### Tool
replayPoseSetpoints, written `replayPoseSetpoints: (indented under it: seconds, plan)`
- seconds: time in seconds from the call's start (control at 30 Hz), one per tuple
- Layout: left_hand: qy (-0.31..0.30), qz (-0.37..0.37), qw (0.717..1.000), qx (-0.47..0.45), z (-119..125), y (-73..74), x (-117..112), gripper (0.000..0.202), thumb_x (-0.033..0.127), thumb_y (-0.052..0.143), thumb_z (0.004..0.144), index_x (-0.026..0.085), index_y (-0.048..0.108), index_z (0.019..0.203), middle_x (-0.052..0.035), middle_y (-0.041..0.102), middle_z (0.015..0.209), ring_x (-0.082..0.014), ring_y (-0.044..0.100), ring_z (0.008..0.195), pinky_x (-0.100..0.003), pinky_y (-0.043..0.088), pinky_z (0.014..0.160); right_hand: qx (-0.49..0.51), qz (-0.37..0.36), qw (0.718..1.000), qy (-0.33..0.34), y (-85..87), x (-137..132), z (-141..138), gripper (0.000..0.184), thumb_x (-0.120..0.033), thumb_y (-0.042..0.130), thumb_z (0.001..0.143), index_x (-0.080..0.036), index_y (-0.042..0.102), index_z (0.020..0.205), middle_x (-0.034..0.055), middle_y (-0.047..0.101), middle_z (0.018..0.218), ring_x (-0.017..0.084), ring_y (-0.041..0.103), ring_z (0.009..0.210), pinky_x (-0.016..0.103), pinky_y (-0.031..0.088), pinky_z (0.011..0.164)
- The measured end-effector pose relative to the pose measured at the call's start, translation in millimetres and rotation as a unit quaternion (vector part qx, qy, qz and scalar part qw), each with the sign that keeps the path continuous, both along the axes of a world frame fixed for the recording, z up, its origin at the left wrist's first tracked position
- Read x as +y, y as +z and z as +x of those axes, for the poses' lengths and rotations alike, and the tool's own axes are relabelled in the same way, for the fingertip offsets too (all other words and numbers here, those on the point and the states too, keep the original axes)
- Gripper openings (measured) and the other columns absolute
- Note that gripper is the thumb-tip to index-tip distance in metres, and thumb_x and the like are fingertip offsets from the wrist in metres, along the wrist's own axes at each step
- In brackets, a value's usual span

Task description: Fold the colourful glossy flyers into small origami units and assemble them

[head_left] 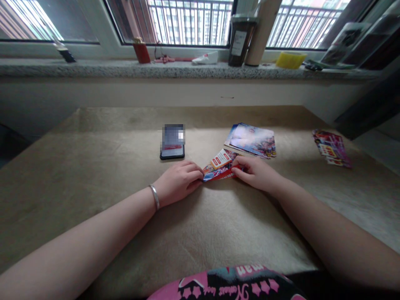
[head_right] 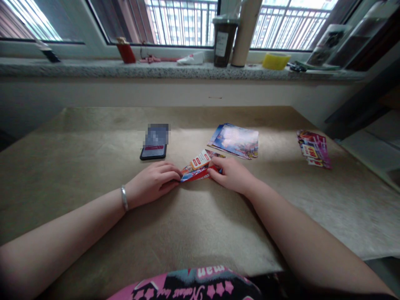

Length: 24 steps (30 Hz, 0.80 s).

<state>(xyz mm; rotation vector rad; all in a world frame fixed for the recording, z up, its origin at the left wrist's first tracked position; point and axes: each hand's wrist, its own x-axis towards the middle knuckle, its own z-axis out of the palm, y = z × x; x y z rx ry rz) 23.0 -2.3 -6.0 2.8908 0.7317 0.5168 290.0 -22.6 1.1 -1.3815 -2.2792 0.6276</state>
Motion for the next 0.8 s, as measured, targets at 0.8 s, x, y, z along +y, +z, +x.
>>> replayPoseSetpoints:
  seconds: [0.8]
  plan:
    - [-0.041, 0.053, 0.997, 0.023, 3.6, 0.8, -10.8, 0.031, 0.026, 0.044, 0.092, 0.012, 0.06, 0.115, -0.0109, 0.067, 0.106, -0.0205, 0.061, 0.097, -0.035, 0.055, 0.083, -0.125, 0.05, 0.982, -0.132, -6.0, 11.1, 3.2, 0.018, -0.034, 0.047, 0.086, -0.021, 0.054, 0.077, 0.0037, 0.065, 0.075, 0.016, 0.056, 0.064, 0.026, 0.035, 0.054]
